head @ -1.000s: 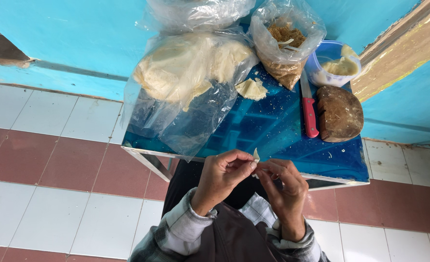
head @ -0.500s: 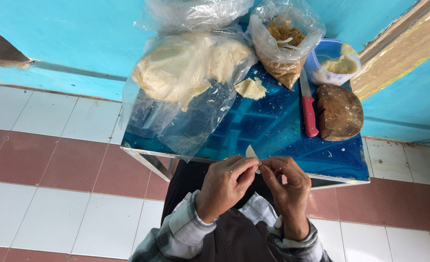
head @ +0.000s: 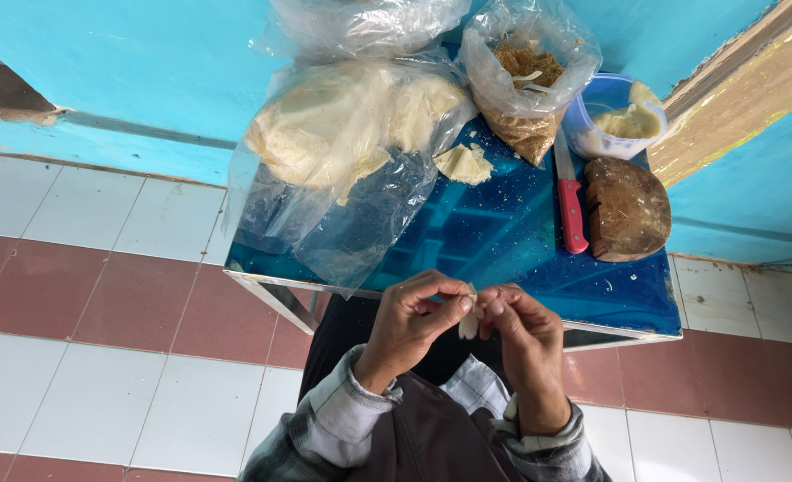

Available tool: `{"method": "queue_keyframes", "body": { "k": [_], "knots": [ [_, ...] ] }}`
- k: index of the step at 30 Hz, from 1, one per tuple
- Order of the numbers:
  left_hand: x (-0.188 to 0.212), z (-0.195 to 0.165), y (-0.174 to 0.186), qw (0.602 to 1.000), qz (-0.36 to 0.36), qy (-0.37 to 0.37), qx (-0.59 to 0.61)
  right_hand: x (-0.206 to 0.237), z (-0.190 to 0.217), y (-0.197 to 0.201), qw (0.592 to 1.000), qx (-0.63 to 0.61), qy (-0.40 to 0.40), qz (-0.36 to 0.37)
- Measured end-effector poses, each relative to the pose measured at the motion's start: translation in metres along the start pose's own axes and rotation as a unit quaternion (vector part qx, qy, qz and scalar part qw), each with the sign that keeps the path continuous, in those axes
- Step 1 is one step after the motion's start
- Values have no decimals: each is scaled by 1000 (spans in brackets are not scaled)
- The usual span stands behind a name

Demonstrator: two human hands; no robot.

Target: The person sits at a small table and folds filled dough wrappers one at a time. They place a piece of dough on the table, spoon filling from a plastic bag onto it, then pinch and fold the dough closed over the filling and set the folded piece aside.

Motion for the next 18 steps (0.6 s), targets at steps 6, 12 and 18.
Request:
{"method": "queue_keyframes", "body": {
  "k": [6,12,18],
  "knots": [
    [1,6,0,998,-14,47,27,2,9,-6,998,57,37,-13],
    [-1,0,-1,1000,-10,24,-4,1,7,-6,999,39,29,20],
    [-8,-15,8,990,-27,-57,-128,-7,-5,3,998,-66,-6,19]
  ]
}}
Point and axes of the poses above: each hand's wrist, its own x-axis away from the middle knuckle, its own y-axis out of the back of the hand, z = x × y, the point moved 4 cm from there along -x, towards the middle knuckle
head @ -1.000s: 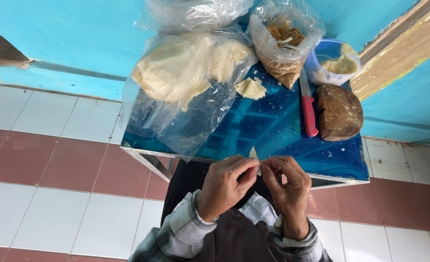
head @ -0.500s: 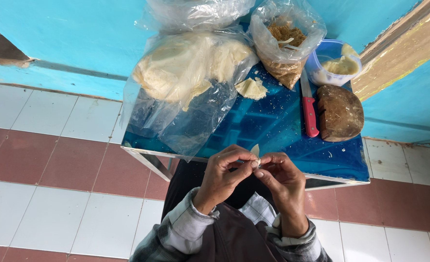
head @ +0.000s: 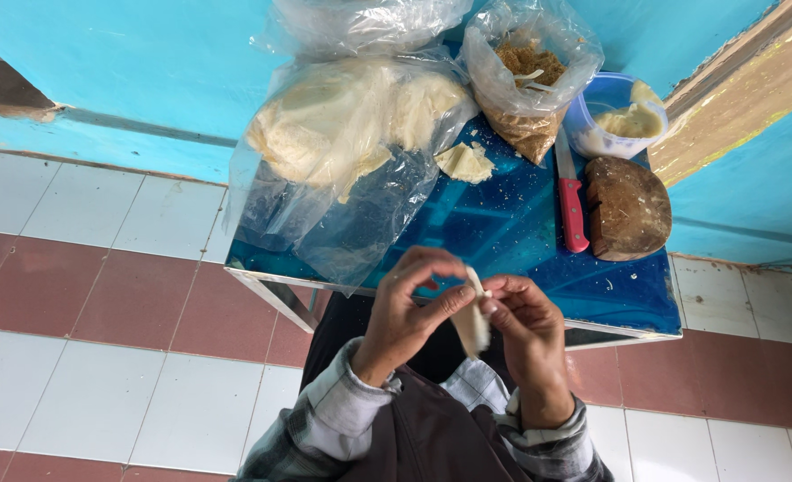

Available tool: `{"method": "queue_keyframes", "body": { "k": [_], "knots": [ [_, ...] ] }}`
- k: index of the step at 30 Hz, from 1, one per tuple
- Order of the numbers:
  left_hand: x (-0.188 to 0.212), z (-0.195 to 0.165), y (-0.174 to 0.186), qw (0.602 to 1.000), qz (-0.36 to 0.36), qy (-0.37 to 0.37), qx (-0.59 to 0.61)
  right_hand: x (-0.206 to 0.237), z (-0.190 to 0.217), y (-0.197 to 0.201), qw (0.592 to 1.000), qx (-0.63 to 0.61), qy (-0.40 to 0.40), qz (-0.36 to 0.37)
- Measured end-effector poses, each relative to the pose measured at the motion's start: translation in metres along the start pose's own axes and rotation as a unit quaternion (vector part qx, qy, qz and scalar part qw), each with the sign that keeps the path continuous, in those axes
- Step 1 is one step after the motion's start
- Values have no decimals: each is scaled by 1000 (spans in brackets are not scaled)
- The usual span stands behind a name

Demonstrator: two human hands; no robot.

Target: The person sits at a small table and folds filled dough wrappers one at a time. They place a piece of dough on the table, spoon filling from a plastic bag onto it, then pinch and fold the dough closed over the filling and set the folded piece aside.

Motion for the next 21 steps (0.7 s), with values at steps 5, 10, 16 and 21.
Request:
{"method": "queue_keyframes", "body": {
  "k": [5,10,16,21],
  "knots": [
    [3,21,-9,969,76,168,164,1,-4,8,998,-52,-19,24],
    [8,33,-7,959,55,162,227,2,-1,10,999,-34,-41,-3],
    [7,24,-4,970,55,145,189,-2,6,6,998,50,23,4],
    [4,14,-4,979,86,120,140,-6,-2,10,999,-3,-40,36]
  ]
}}
Point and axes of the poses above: each hand's wrist, its own x-axis away from the middle knuckle, its own y-axis out of the back of the hand, z = x × y, the point moved 4 cm from there along -x, towards the middle knuckle
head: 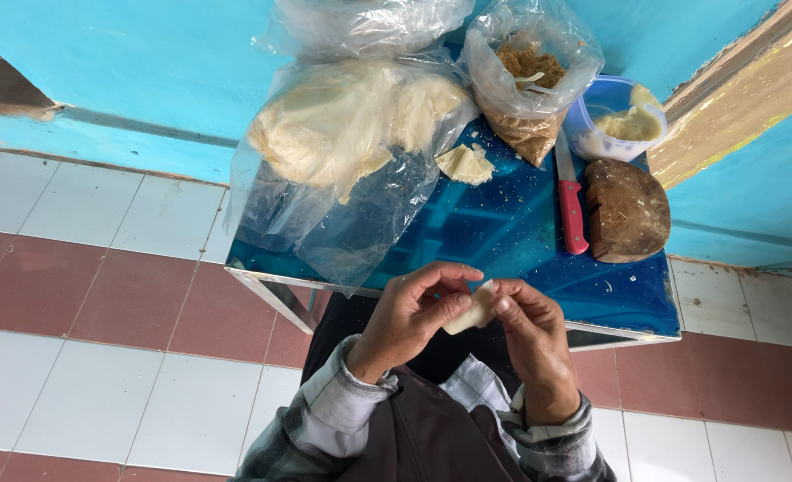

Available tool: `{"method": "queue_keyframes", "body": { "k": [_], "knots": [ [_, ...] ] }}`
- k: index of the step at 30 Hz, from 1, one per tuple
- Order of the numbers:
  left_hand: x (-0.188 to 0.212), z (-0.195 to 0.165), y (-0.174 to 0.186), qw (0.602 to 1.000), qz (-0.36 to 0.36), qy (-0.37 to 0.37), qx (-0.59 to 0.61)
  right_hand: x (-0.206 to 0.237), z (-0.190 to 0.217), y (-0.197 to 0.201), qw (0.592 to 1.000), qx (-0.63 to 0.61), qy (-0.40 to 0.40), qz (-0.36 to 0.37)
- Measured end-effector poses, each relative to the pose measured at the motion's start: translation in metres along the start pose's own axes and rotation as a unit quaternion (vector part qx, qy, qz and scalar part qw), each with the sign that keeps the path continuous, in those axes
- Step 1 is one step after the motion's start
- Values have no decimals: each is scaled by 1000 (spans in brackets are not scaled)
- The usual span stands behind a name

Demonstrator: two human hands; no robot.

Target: The person sits at a small table and folds filled dough wrappers one at a time. They place a piece of dough on the table, spoon filling from a plastic bag onto it, then pinch and fold the dough closed over the filling and set the folded piece aside.

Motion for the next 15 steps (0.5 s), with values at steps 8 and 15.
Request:
{"method": "queue_keyframes", "body": {
  "k": [8,15],
  "knots": [
    [0,14,0,990,58,90,95,-5,-3,5,995,-71,-14,-73],
    [5,36,1,976,10,85,200,-6,9,-6,992,-84,19,-88]
  ]
}}
Point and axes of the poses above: each hand's wrist, its own x-axis away from the middle knuckle, its own y-axis out of the back of the hand, z = x × y, the point moved 4 cm from there along -x, towards the middle knuckle
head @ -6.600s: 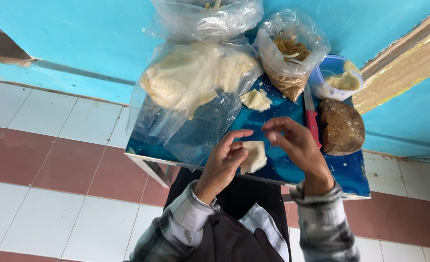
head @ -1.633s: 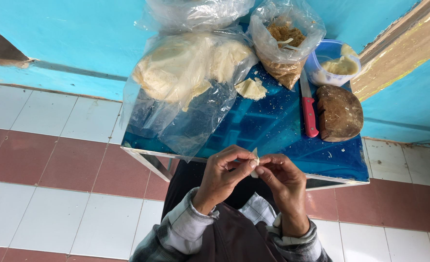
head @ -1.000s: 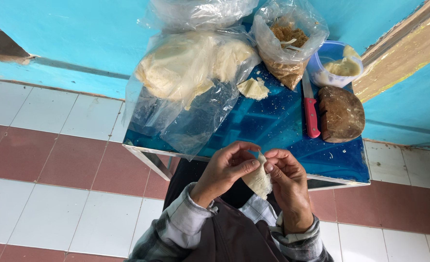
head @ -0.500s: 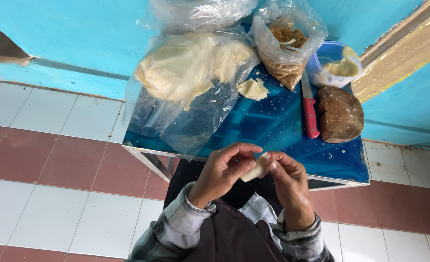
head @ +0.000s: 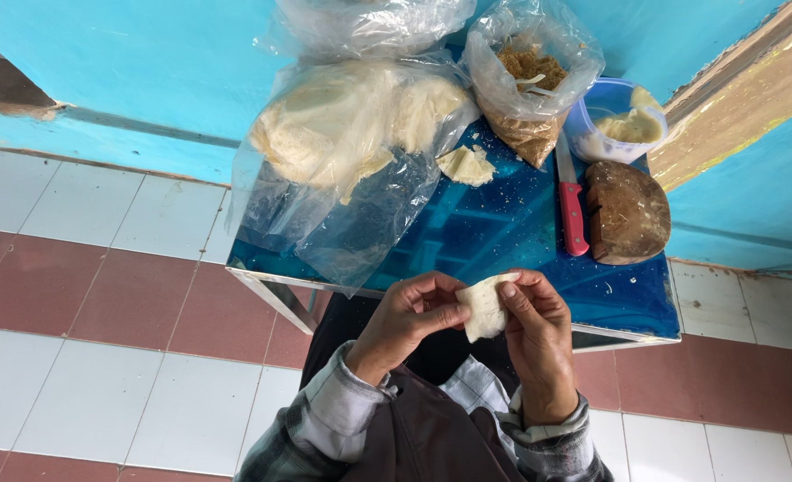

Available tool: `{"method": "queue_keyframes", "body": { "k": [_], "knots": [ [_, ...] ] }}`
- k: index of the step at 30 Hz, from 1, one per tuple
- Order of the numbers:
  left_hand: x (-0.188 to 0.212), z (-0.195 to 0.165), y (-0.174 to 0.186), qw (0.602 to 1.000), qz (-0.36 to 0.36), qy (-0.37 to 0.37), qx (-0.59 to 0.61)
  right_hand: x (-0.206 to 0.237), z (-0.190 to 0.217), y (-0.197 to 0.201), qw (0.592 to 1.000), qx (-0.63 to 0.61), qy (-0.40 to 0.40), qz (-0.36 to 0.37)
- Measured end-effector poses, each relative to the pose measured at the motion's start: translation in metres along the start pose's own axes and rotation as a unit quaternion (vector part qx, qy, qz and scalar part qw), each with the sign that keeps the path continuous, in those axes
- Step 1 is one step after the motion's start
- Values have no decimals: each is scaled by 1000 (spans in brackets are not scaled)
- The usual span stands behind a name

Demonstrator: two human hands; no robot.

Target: The person sits at a small table and folds filled dough wrappers one at a time. They place a piece of dough on the table, spoon filling from a plastic bag onto it, then pinch and fold the dough closed over the filling and set the folded piece aside.

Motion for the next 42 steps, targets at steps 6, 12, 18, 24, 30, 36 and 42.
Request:
{"method": "queue_keyframes", "body": {
  "k": [6,12,18,24,30,36,42],
  "knots": [
    [-7,4,-4,991,-65,-65,-96,14,13,2,962,206,171,-58],
    [-2,-5,-20,970,-87,-115,-197,19,-1,1,962,248,112,4],
    [-3,-12,-21,964,-93,-124,-218,17,-6,4,968,239,70,1],
    [-3,-14,-20,956,-98,-129,-243,13,-6,10,969,242,42,4],
    [-4,-14,-21,953,-95,-126,-258,12,-1,6,969,244,40,15],
    [-3,-10,-18,965,-79,-96,-230,15,4,1,959,269,76,37],
    [-6,-6,-12,982,-43,-77,-169,17,1,7,968,243,53,19]
  ]
}}
Point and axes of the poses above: each hand's wrist, its own x-axis away from the middle knuckle, its own y-axis out of the back of the hand, z = x × y, the point moved 4 cm from there along -x, towards the middle knuckle
